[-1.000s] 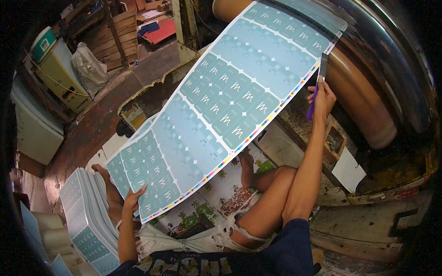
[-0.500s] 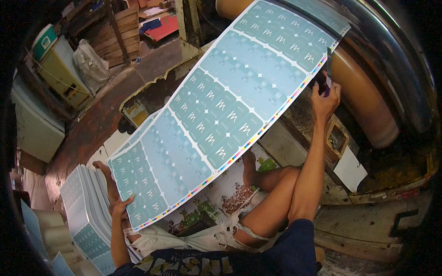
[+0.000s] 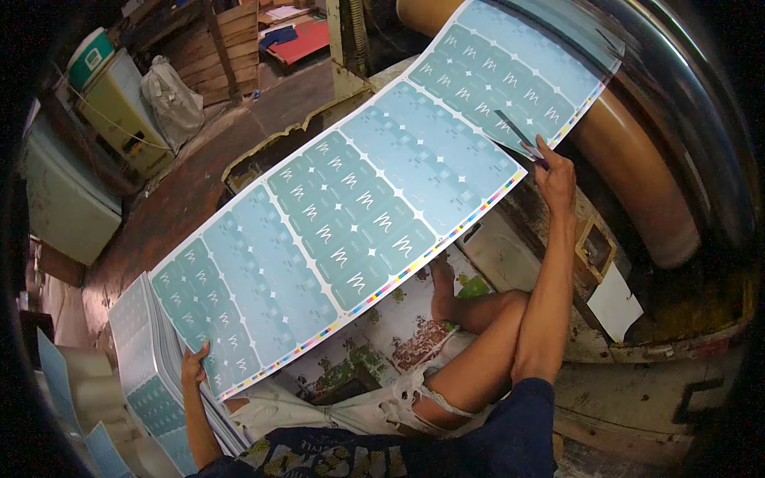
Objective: The person cuts printed blue sheets with scissors and places them in a stack, while using a black pen to mark the sheets.
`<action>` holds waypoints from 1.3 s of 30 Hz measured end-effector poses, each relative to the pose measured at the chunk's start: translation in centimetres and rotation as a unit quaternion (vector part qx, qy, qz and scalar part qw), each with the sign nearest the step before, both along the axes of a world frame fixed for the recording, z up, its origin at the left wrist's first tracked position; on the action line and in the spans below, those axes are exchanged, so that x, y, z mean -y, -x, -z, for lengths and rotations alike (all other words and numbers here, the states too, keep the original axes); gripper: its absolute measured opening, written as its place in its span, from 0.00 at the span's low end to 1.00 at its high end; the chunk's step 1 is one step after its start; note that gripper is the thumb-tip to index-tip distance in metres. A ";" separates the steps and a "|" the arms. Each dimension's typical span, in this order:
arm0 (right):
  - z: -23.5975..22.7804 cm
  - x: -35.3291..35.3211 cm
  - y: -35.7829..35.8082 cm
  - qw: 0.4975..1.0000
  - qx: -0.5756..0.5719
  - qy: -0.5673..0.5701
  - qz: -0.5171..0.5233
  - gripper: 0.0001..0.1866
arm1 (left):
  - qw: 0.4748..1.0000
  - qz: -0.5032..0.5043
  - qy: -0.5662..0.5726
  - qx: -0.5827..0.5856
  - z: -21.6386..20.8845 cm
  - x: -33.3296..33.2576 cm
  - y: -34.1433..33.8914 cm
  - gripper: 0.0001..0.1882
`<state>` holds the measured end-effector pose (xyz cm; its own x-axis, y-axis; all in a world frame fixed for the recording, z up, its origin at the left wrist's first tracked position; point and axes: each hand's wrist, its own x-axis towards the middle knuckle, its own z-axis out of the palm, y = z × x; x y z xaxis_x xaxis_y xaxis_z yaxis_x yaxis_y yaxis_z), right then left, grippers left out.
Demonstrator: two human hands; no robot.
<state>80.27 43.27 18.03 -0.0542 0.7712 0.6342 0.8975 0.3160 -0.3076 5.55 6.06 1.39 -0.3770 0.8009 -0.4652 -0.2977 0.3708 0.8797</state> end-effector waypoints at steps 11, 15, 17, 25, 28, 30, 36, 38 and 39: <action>7.7 -3.3 -0.9 0.991 0.037 0.124 -0.015 0.21 | 0.997 -0.030 0.058 -0.049 8.0 -1.7 5.0 0.30; 4.5 -3.7 -1.2 0.986 -0.047 0.134 -0.085 0.16 | 0.990 -0.060 0.101 -0.081 7.4 -2.8 5.3 0.32; 1.7 -2.8 0.1 0.983 -0.060 0.151 -0.090 0.12 | 0.990 -0.066 0.103 -0.069 7.0 -2.5 4.8 0.34; -1.7 5.1 10.6 0.953 -0.100 0.274 -0.085 0.21 | 0.998 -0.039 -0.004 -0.058 10.4 -4.2 4.5 0.29; -2.6 6.8 12.1 0.945 -0.110 0.290 -0.106 0.20 | 0.998 -0.004 0.058 -0.038 12.4 -5.2 5.8 0.30; -3.0 7.3 12.9 0.944 -0.083 0.299 -0.112 0.19 | 0.991 0.003 0.094 -0.093 12.9 -4.9 6.2 0.30; -3.7 8.3 15.5 0.887 -0.070 0.436 -0.135 0.20 | 0.749 0.109 0.077 -0.649 8.3 -8.7 -2.7 0.41; -4.8 8.9 18.1 0.879 -0.082 0.441 -0.160 0.21 | 0.748 0.055 -0.083 -0.656 11.1 -11.6 -8.5 0.41; -4.6 9.6 18.5 0.871 -0.096 0.452 -0.165 0.21 | 0.783 0.194 -0.124 -0.577 9.1 -13.6 -13.0 0.40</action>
